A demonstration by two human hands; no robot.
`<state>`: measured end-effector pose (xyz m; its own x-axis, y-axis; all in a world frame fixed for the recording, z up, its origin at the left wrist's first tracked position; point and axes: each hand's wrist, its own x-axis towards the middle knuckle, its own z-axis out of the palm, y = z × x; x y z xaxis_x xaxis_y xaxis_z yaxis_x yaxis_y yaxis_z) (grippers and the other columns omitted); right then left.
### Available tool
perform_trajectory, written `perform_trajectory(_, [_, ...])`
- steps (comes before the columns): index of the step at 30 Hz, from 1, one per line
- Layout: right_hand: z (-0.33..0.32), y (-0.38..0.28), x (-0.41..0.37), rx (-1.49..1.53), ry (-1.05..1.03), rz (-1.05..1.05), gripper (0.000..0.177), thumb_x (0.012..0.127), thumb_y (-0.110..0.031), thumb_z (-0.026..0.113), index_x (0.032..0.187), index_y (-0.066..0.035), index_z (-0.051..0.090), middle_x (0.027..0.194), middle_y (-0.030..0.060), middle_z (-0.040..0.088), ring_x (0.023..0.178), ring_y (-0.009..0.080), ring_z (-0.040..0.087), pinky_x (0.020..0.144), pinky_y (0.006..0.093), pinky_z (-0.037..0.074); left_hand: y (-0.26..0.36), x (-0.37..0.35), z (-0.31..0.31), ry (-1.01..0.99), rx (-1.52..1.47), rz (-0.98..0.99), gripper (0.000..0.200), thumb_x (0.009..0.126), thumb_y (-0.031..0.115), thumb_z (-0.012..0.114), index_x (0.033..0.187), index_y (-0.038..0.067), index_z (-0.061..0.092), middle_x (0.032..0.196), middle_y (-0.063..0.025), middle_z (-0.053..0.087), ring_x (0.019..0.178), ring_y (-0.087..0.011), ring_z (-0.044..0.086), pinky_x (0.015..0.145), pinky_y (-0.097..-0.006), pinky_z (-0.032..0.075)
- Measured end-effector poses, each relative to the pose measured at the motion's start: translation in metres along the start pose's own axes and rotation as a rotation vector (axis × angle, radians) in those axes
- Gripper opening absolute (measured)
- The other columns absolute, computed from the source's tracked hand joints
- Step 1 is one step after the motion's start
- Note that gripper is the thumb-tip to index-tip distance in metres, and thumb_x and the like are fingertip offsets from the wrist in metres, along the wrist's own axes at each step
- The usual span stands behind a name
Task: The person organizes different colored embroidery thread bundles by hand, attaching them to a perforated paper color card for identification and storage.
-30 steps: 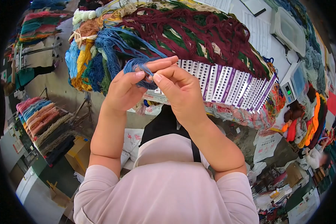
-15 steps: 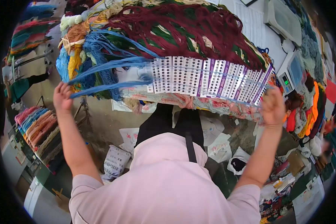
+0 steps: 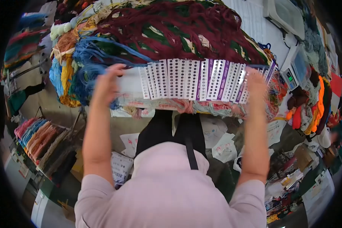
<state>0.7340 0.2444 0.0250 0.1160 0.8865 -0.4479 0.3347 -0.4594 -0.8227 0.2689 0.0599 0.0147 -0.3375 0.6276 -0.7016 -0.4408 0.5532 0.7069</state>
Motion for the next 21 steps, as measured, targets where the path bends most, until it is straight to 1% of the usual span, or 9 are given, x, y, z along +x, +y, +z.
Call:
perform_trajectory(2, [0.12, 0.022, -0.02, -0.065, -0.196, 0.001, 0.017, 0.084, -0.014, 0.065, 0.096, -0.004, 0.071, 0.081, 0.0008, 0.066, 0.059, 0.0079, 0.054, 0.055, 0.0254, 0.046, -0.069, 0.045, 0.058, -0.102, 0.088, -0.038, 0.029, 0.092, 0.026, 0.056, 0.112, 0.007, 0.066, 0.1, -0.0027, 0.069, 0.05, -0.0033, 0.04, 0.044, -0.0206, 0.031])
perform_trajectory(4, [0.203, 0.052, -0.03, -0.154, -0.25, -0.167, 0.015, 0.081, -0.013, 0.067, 0.09, -0.001, 0.071, 0.079, 0.0061, 0.068, 0.062, 0.0134, 0.06, 0.059, 0.0278, 0.049, -0.096, 0.066, 0.105, -0.05, 0.24, -0.007, 0.028, 0.091, 0.017, 0.053, 0.111, 0.004, 0.066, 0.095, -0.0026, 0.07, 0.057, -0.0076, 0.054, 0.049, -0.0239, 0.043])
perform_trajectory(6, [0.246, 0.072, -0.029, -0.224, -0.206, -0.35, 0.011, 0.078, -0.012, 0.067, 0.082, -0.003, 0.07, 0.079, 0.0122, 0.066, 0.071, 0.026, 0.064, 0.067, 0.0342, 0.05, -0.129, 0.092, 0.121, -0.01, 0.441, 0.204, 0.026, 0.087, 0.016, 0.055, 0.104, 0.001, 0.067, 0.085, -0.0126, 0.07, 0.066, -0.0172, 0.063, 0.061, -0.0315, 0.05])
perform_trajectory(8, [0.264, 0.085, -0.026, -0.314, -0.157, -0.35, 0.011, 0.078, -0.014, 0.068, 0.081, -0.003, 0.068, 0.079, 0.0113, 0.065, 0.072, 0.0273, 0.064, 0.067, 0.0367, 0.05, -0.133, 0.104, 0.126, 0.048, 0.506, 0.179, 0.025, 0.086, 0.016, 0.056, 0.103, 0.001, 0.067, 0.083, -0.017, 0.068, 0.066, -0.0198, 0.064, 0.065, -0.0329, 0.049])
perform_trajectory(11, [0.27, 0.09, -0.023, -0.339, -0.104, -0.339, 0.009, 0.078, -0.015, 0.067, 0.079, -0.006, 0.066, 0.079, 0.0089, 0.065, 0.071, 0.0275, 0.063, 0.065, 0.0378, 0.049, -0.123, 0.105, 0.128, 0.002, 0.219, 0.033, 0.022, 0.087, 0.015, 0.057, 0.099, 0.0, 0.067, 0.072, -0.0062, 0.065, 0.058, -0.0146, 0.057, 0.055, -0.0295, 0.044])
perform_trajectory(12, [0.271, 0.09, -0.023, -0.305, -0.076, -0.31, 0.007, 0.079, -0.014, 0.067, 0.078, -0.007, 0.066, 0.081, 0.0081, 0.065, 0.071, 0.028, 0.063, 0.065, 0.0375, 0.049, -0.12, 0.106, 0.128, -0.057, 0.195, -0.012, 0.014, 0.091, 0.013, 0.056, 0.096, 0.004, 0.065, 0.065, 0.0039, 0.053, 0.047, -0.0068, 0.043, 0.043, -0.0229, 0.034])
perform_trajectory(15, [0.269, 0.09, -0.03, -0.349, -0.057, -0.469, 0.007, 0.08, -0.013, 0.066, 0.079, -0.006, 0.066, 0.083, 0.008, 0.064, 0.071, 0.0278, 0.063, 0.063, 0.0368, 0.049, -0.117, 0.11, 0.121, -0.202, 0.056, -0.112, 0.013, 0.091, 0.013, 0.058, 0.094, 0.003, 0.065, 0.066, 0.0035, 0.055, 0.048, -0.0063, 0.044, 0.043, -0.0222, 0.034])
perform_trajectory(19, [0.261, 0.092, -0.042, -0.356, -0.106, -0.64, 0.012, 0.081, -0.011, 0.065, 0.09, -0.007, 0.071, 0.086, 0.0063, 0.063, 0.069, 0.0258, 0.063, 0.061, 0.0345, 0.05, -0.12, 0.113, 0.122, -0.121, 0.067, -0.111, 0.011, 0.087, 0.013, 0.061, 0.082, 0.004, 0.067, 0.065, 0.0025, 0.057, 0.049, -0.0066, 0.048, 0.044, -0.0218, 0.036])
perform_trajectory(21, [0.256, 0.091, -0.042, -0.265, -0.165, -0.563, 0.015, 0.08, -0.009, 0.065, 0.094, -0.007, 0.072, 0.089, 0.0059, 0.064, 0.068, 0.0243, 0.064, 0.062, 0.0322, 0.05, -0.12, 0.112, 0.122, -0.096, 0.096, -0.111, 0.013, 0.083, 0.019, 0.066, 0.081, 0.006, 0.066, 0.064, 0.0029, 0.056, 0.048, -0.0071, 0.046, 0.043, -0.024, 0.036])
